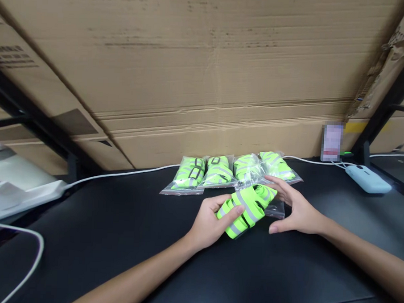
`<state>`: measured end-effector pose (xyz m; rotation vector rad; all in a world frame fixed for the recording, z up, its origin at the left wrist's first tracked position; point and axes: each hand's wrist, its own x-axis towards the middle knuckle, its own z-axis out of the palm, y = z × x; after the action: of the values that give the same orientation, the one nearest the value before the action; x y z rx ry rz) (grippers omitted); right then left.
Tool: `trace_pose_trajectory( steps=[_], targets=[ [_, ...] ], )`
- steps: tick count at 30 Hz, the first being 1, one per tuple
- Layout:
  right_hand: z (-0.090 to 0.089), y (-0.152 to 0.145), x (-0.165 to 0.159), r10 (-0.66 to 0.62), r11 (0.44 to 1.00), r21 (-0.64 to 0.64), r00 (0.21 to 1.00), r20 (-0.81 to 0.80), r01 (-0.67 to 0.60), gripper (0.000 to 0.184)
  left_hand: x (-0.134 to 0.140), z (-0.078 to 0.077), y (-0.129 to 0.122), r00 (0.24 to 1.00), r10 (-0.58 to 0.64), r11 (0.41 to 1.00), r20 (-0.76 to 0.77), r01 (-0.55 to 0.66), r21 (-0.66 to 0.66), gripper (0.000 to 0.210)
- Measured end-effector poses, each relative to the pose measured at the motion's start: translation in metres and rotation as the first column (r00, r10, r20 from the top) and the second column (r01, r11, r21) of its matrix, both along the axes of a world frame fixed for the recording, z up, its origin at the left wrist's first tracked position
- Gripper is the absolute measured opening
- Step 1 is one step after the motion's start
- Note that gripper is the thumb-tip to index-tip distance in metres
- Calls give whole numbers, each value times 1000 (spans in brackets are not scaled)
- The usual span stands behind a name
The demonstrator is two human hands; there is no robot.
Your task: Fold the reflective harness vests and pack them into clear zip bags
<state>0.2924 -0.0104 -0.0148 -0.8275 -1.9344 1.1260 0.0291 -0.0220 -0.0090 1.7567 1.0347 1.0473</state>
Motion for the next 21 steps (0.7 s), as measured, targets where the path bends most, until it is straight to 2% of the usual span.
trace_pose_trajectory(
  steps=[4,7,10,12,15,18,21],
  targets=[
    [2,-3,-8,34,974,-212,975,-220,-82,101,11,4,-14,999,-31,999,26,31,10,36],
    [1,-10,-18,98,942,-272,936,-338,-197,94,19,5,-23,994,15,1000,107,-17,19,35],
    [-2,-18,-30,134,911,-321,921,-366,-260,78,23,4,-26,986,73,997,150,-77,24,32],
    [-3,-22,-37,88,911,-345,924,-372,-226,62,24,2,-26,984,81,996,156,-87,31,30],
    [-1,-26,-44,16,940,-313,932,-361,-137,46,24,0,-26,982,74,996,172,-81,33,29],
    [3,-29,-49,-27,959,-276,943,-331,-69,42,26,0,-27,979,67,997,192,-74,27,28],
    [3,-34,-53,-92,931,-362,934,-344,-41,47,29,-1,-28,975,72,997,212,-72,-6,29]
  ],
)
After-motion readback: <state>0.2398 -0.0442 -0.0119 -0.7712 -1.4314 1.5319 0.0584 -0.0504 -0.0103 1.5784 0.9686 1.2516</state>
